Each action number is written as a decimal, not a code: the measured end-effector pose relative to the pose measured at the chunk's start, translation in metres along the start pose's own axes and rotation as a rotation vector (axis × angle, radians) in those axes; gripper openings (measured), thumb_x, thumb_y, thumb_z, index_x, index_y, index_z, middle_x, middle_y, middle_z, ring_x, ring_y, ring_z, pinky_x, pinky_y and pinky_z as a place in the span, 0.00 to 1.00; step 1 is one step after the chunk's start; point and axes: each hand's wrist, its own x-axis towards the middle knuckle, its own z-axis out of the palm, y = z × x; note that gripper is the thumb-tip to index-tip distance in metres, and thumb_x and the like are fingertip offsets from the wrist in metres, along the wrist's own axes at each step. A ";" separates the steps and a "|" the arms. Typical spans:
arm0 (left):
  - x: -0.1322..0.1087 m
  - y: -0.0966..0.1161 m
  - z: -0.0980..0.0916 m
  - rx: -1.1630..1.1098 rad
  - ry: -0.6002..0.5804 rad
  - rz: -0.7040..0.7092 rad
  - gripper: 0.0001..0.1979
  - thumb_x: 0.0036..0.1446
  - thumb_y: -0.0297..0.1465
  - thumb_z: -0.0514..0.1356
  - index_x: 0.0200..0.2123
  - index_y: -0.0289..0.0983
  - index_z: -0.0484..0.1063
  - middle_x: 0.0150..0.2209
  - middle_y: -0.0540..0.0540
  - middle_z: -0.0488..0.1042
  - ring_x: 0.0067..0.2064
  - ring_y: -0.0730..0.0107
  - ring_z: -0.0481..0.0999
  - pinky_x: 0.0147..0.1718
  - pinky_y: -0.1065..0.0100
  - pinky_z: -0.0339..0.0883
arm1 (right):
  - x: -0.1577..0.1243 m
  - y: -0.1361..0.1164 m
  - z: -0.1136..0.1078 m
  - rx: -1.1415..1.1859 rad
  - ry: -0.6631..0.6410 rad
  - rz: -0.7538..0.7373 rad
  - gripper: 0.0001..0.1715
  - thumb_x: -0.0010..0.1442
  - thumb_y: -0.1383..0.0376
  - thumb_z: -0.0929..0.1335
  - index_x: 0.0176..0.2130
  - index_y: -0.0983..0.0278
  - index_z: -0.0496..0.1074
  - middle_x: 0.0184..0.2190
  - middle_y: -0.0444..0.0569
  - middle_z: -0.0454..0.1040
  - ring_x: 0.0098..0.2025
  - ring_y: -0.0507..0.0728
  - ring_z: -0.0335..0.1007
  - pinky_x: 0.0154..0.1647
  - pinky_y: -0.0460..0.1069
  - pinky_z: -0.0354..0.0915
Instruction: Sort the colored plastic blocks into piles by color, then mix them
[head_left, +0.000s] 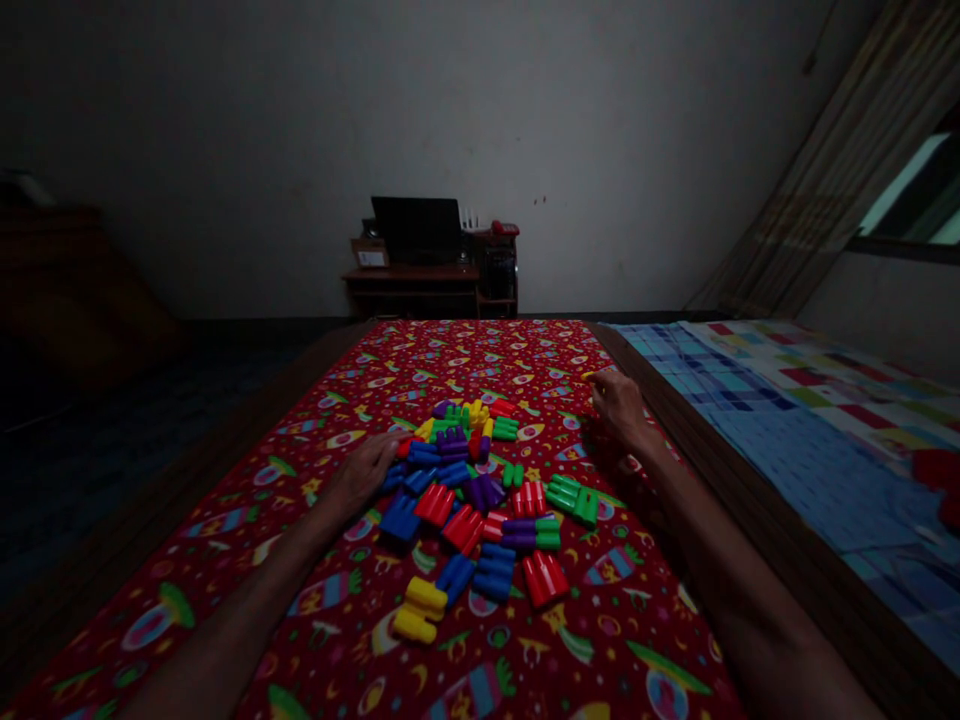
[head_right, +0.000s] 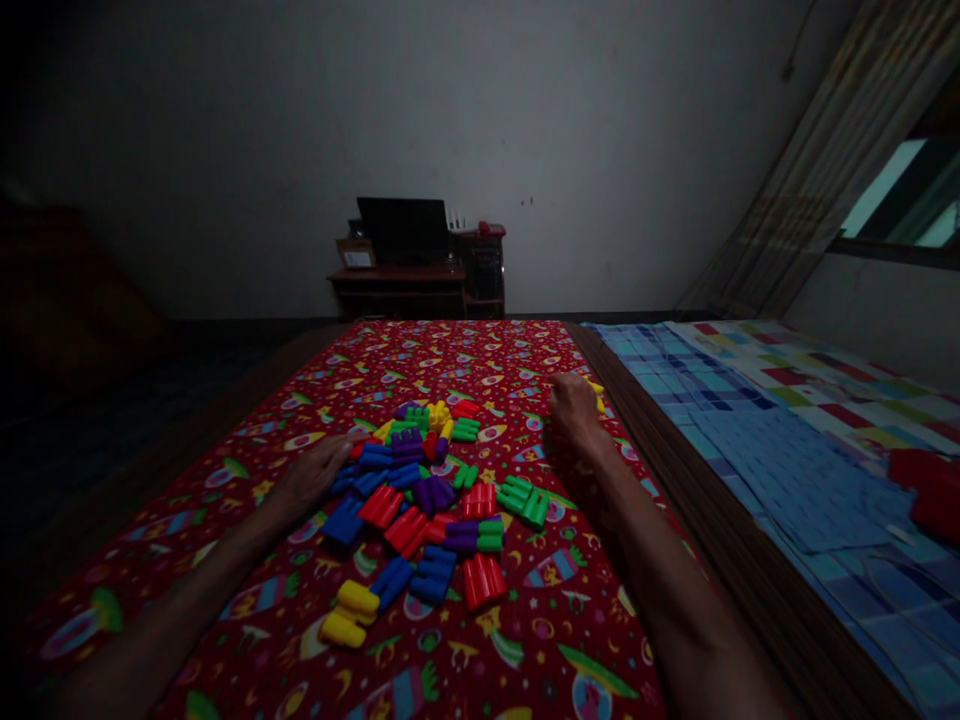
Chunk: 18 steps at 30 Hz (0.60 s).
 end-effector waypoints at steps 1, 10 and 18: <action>0.000 -0.001 0.001 0.000 0.003 0.000 0.33 0.60 0.51 0.40 0.48 0.37 0.75 0.51 0.40 0.76 0.53 0.56 0.74 0.56 0.57 0.63 | -0.001 -0.014 -0.002 0.049 -0.021 -0.053 0.21 0.60 0.71 0.60 0.46 0.67 0.77 0.41 0.56 0.79 0.42 0.59 0.73 0.42 0.48 0.62; -0.001 -0.001 0.002 -0.011 0.020 0.010 0.34 0.61 0.52 0.40 0.48 0.36 0.76 0.51 0.39 0.76 0.54 0.55 0.73 0.56 0.57 0.64 | -0.005 -0.126 0.045 0.182 -0.381 -0.470 0.21 0.61 0.64 0.65 0.53 0.67 0.72 0.45 0.57 0.77 0.46 0.57 0.72 0.41 0.46 0.61; 0.000 -0.001 0.003 -0.035 0.026 0.012 0.34 0.60 0.52 0.41 0.47 0.35 0.76 0.50 0.38 0.76 0.53 0.54 0.74 0.56 0.55 0.64 | 0.016 -0.091 0.039 0.276 -0.220 -0.274 0.22 0.65 0.57 0.61 0.37 0.69 0.78 0.29 0.50 0.77 0.30 0.52 0.68 0.31 0.45 0.55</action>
